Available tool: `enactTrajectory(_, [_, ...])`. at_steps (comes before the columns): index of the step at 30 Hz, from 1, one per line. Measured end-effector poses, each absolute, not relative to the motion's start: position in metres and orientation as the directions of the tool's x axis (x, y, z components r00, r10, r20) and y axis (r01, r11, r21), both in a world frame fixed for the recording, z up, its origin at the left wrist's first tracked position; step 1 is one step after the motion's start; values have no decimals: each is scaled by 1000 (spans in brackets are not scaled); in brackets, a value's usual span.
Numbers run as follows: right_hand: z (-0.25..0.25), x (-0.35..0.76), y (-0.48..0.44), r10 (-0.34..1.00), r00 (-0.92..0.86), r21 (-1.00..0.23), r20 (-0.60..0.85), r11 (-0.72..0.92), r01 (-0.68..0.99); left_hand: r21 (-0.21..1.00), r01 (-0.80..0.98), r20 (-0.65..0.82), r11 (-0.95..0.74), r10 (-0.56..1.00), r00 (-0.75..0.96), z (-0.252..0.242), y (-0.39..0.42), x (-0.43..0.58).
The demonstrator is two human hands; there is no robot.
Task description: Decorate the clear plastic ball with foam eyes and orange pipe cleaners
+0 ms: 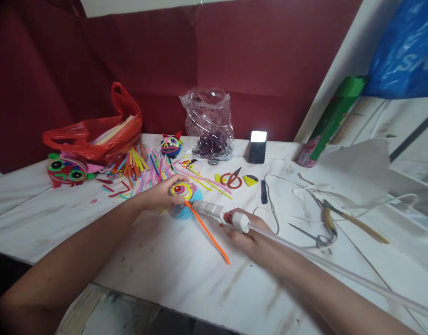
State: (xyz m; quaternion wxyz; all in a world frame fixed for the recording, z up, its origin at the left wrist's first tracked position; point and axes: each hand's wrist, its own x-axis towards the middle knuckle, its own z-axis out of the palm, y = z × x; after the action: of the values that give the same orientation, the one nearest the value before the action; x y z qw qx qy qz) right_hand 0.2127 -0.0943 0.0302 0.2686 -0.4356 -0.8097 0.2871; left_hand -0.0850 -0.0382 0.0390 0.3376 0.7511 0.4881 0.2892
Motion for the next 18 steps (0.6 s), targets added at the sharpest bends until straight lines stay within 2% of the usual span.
enactTrajectory(5, [36,210,-99,832,-493,-666,256,521,534,778,555,100,-294,930,353,40,-40,-83])
enactTrajectory(18, [29,206,-95,701,-563,-485,439,712,509,771,566,90,-291,930,355,42,-40,-83])
